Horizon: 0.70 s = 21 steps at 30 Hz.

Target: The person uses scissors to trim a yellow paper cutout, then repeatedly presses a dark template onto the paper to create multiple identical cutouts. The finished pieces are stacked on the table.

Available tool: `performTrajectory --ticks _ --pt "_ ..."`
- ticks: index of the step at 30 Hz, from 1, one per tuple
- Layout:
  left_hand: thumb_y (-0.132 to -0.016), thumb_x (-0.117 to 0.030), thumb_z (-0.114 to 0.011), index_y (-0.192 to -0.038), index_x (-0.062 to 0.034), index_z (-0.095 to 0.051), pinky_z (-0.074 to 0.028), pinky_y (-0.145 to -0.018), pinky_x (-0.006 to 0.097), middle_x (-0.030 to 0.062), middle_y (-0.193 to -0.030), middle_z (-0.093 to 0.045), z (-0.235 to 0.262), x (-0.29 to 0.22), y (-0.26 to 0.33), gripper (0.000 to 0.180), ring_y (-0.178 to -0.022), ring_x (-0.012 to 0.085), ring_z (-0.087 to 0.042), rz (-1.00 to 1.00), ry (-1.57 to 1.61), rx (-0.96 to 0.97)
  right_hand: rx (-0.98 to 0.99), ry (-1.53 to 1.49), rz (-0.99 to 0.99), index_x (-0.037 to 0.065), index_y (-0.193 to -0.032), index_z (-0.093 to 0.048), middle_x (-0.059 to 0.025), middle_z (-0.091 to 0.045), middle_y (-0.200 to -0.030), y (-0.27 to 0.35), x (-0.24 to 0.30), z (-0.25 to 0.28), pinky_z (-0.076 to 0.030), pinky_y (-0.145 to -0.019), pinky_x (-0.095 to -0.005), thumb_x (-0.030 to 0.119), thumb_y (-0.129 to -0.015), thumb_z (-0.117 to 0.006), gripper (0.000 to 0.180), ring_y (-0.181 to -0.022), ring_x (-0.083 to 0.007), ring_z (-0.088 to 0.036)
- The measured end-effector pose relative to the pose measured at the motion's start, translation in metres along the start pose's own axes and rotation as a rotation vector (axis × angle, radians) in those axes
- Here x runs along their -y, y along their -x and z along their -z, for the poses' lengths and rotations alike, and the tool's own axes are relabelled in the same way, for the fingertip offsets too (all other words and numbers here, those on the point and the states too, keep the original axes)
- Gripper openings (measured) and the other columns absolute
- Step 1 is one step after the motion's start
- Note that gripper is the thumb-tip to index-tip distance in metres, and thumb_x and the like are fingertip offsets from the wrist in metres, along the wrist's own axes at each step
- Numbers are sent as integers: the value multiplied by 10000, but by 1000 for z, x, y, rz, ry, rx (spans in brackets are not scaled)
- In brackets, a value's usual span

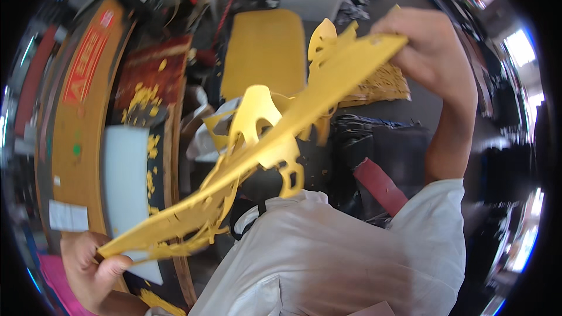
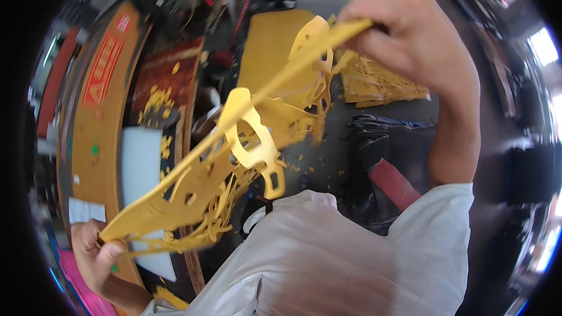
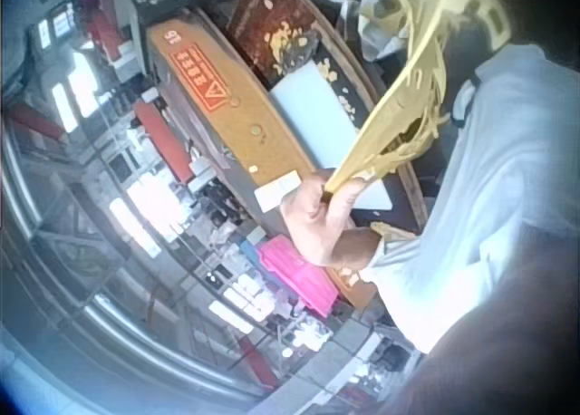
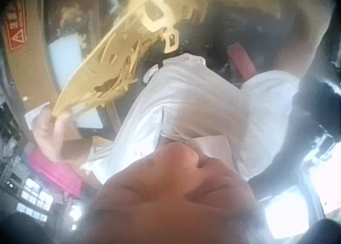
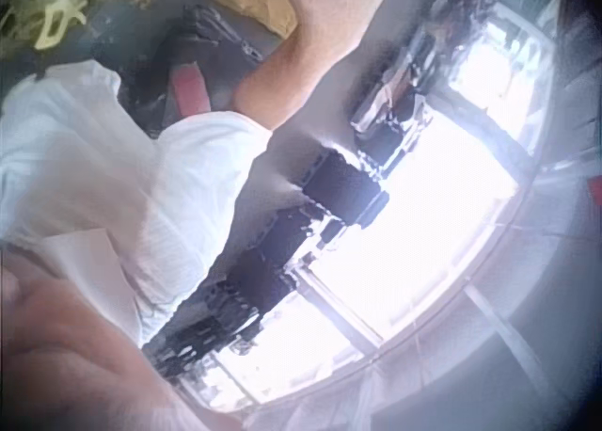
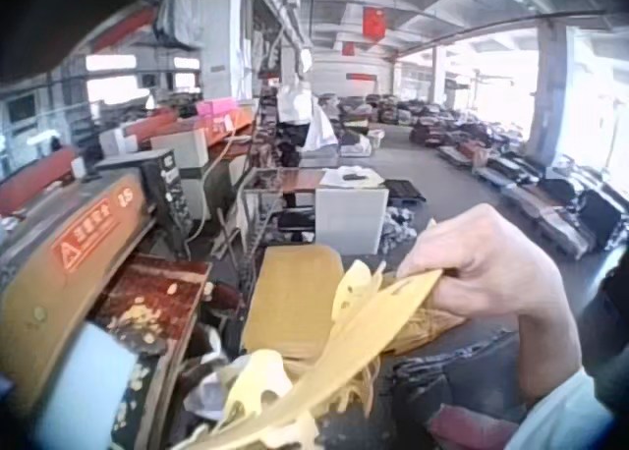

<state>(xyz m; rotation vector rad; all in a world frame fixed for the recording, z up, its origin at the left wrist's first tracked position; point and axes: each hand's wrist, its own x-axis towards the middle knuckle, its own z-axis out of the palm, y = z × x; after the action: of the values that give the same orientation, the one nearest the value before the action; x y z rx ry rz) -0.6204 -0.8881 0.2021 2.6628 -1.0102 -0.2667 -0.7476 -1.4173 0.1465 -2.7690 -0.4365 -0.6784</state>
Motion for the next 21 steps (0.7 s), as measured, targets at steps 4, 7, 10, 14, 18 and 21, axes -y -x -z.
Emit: performTrajectory --ticks 4,7,10,14,18,21 --pt "-949 -471 -786 -907 -15 -665 -410 -665 277 4 -778 -608 33 -66 -125 474 -730 121 -571 -42 39 44 -48 103 -515 51 -1041 -753 4 -641 -772 58 -60 71 -449 -527 -227 212 -1007 -717 169 -573 -55 -577" --pt "-976 -364 -710 -982 12 -641 -449 -738 308 38 -870 -606 20 -114 -231 382 -833 132 -591 -438 64 -45 -37 91 -888 85 -1180 -771 -46 -716 -865 93 -115 111 -502 -681 -225 260 -1016 -738 242 -720 -76 -652" --pt "-903 -197 -652 -1026 47 -634 -498 -781 351 100 -878 -607 -12 -176 -358 274 -839 181 -618 -875 37 87 -26 167 -937 66 -1071 -764 6 -615 -737 140 -183 129 -449 -541 -236 323 -1041 -681 272 -583 -61 -567" --pt "-963 -108 -568 -1028 29 -626 -527 -798 448 202 -888 -641 -99 -316 -556 162 -846 356 -645 -1264 -104 -74 -168 428 -1166 34 -1053 -749 -51 -661 -710 210 -300 183 -569 -567 -275 230 -1032 -602 246 -560 -127 -674" --pt "-995 -164 -610 -1041 43 -677 -567 -828 535 272 -978 -734 -126 -493 -700 222 -923 471 -717 -1351 121 -412 -237 965 -1160 116 -1218 -758 -154 -773 -940 265 -336 327 -611 -813 -420 319 -1041 -539 347 -861 -314 -770" --pt "-987 -164 -591 -1042 39 -661 -547 -875 575 315 -1024 -709 -125 -582 -763 222 -980 520 -692 -1427 323 -619 -204 1417 -1026 150 -1354 -685 -143 -769 -1052 286 -308 425 -606 -876 -405 232 -1050 -552 342 -936 -296 -769"
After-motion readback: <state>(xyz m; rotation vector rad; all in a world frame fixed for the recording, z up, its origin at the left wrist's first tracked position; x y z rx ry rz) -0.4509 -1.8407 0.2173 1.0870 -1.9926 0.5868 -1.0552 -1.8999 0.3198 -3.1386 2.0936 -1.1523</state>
